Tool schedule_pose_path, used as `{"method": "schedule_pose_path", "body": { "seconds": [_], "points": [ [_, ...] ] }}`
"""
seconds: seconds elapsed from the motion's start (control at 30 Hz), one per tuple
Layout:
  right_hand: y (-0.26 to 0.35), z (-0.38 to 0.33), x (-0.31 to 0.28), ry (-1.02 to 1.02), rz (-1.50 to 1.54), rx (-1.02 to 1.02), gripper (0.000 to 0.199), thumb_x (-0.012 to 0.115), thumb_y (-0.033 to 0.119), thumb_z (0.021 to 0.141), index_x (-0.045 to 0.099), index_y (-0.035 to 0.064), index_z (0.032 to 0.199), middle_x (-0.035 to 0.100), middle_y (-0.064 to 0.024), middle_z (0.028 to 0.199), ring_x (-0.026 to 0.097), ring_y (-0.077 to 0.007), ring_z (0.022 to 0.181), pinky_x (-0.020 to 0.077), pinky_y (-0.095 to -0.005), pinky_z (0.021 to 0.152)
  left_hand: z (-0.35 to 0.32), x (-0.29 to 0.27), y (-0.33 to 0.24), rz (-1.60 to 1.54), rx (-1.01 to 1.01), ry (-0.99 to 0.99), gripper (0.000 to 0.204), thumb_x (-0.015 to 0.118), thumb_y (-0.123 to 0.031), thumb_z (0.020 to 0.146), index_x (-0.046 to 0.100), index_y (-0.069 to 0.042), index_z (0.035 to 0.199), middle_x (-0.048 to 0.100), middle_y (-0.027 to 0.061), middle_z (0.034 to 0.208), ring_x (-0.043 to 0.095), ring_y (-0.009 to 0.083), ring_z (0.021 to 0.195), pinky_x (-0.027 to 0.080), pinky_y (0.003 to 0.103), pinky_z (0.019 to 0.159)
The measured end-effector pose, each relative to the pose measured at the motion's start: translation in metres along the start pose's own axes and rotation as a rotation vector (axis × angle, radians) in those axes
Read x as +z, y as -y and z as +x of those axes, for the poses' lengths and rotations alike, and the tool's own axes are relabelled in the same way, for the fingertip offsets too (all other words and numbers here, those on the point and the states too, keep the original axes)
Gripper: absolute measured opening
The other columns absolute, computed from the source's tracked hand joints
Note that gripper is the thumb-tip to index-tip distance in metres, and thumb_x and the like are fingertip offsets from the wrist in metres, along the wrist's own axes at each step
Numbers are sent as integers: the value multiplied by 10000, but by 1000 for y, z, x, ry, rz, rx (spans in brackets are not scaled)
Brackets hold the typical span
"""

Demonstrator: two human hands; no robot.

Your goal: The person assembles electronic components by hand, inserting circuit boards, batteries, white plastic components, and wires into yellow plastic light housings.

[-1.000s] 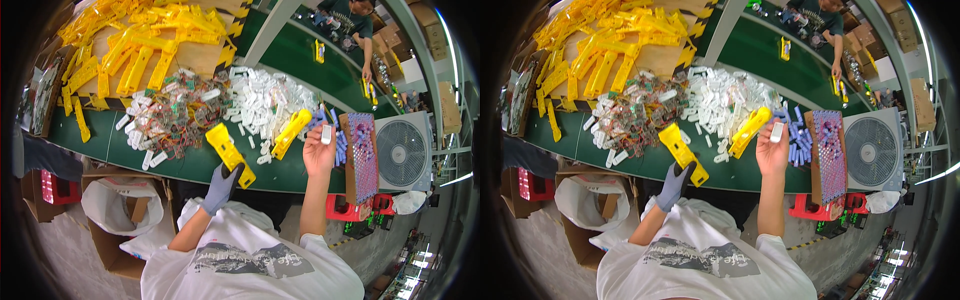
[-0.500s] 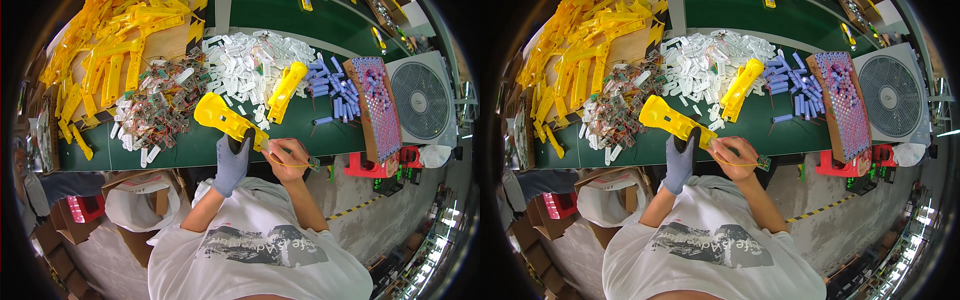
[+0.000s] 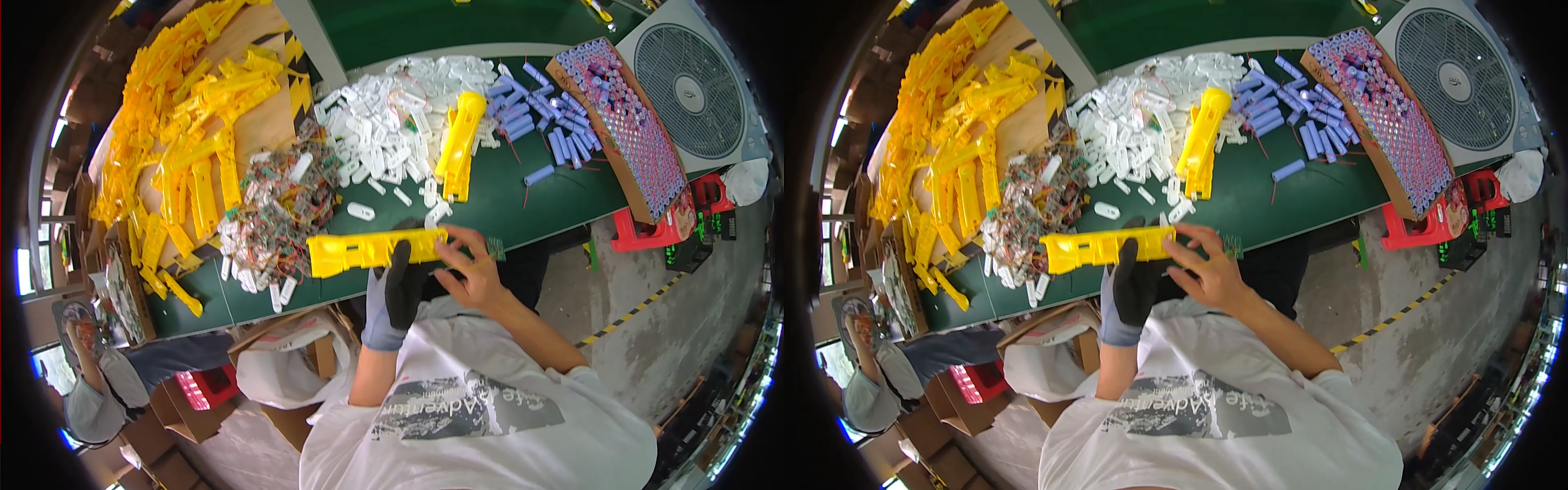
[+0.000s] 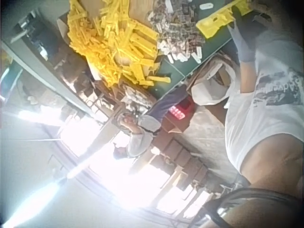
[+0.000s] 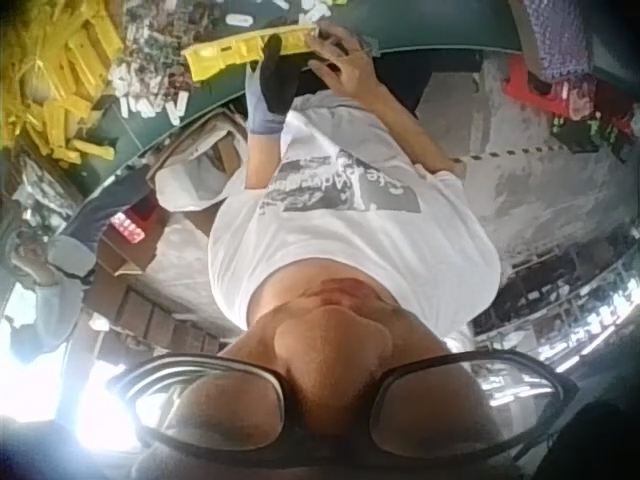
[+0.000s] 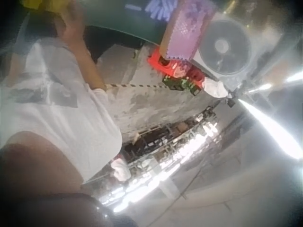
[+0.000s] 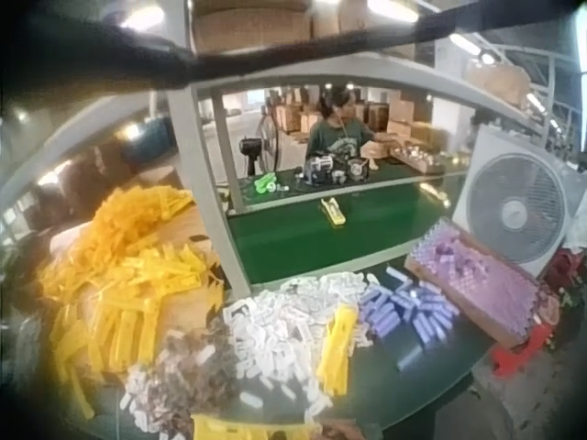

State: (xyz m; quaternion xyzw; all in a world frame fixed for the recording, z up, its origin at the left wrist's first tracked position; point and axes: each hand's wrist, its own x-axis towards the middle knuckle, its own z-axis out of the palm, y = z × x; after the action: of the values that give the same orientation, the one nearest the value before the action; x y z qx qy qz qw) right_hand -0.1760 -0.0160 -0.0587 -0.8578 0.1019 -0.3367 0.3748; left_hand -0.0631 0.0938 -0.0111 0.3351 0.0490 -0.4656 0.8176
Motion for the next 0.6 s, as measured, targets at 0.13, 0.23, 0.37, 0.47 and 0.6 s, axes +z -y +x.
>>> {"method": "schedule_pose_path", "body": {
  "seconds": [0.13, 0.23, 0.37, 0.47, 0.6],
  "points": [
    [11, 2, 2, -23, -23, -30, 537, 741, 139, 741, 583, 150, 1254, 528, -144, 1278, 568, -274, 1042, 513, -331, 746, -5, 1, -2, 195, 200, -153, 342, 574, -69, 923, 502, 10, 1248, 575, 93, 1130, 567, 157, 1006, 468, 282, 855],
    [21, -4, 12, -42, 20, 76, 533, 725, 177, 771, 563, 156, 1279, 613, -107, 1157, 617, -225, 938, 526, -316, 703, 3, 6, -9, 292, 407, -189, 385, 607, -23, 889, 499, 29, 1255, 581, 68, 1068, 552, 120, 942, 441, 252, 852],
    [12, -42, 18, 375, 99, 11, 386, 719, 128, 784, 631, 76, 1157, 684, -86, 887, 665, -177, 782, 526, -292, 653, 1, 15, -28, 658, 650, -243, 426, 627, -4, 860, 490, 21, 1263, 574, 66, 1066, 550, 119, 912, 451, 261, 812],
    [13, -43, 9, 231, 382, 281, 491, 743, 160, 766, 576, 55, 1216, 659, -109, 1034, 648, -182, 906, 517, -280, 692, 1, 30, -39, 722, 683, -149, 419, 615, -10, 863, 491, 11, 1263, 572, 65, 1058, 553, 125, 891, 461, 274, 782],
    [15, -6, -7, -202, 819, 337, 663, 774, 135, 717, 480, 59, 1307, 577, -103, 1203, 582, -186, 1061, 495, -278, 772, 4, 48, -51, 720, 625, 10, 425, 608, -14, 862, 482, 9, 1268, 575, 83, 1091, 568, 156, 926, 479, 301, 803]
  ]
}}
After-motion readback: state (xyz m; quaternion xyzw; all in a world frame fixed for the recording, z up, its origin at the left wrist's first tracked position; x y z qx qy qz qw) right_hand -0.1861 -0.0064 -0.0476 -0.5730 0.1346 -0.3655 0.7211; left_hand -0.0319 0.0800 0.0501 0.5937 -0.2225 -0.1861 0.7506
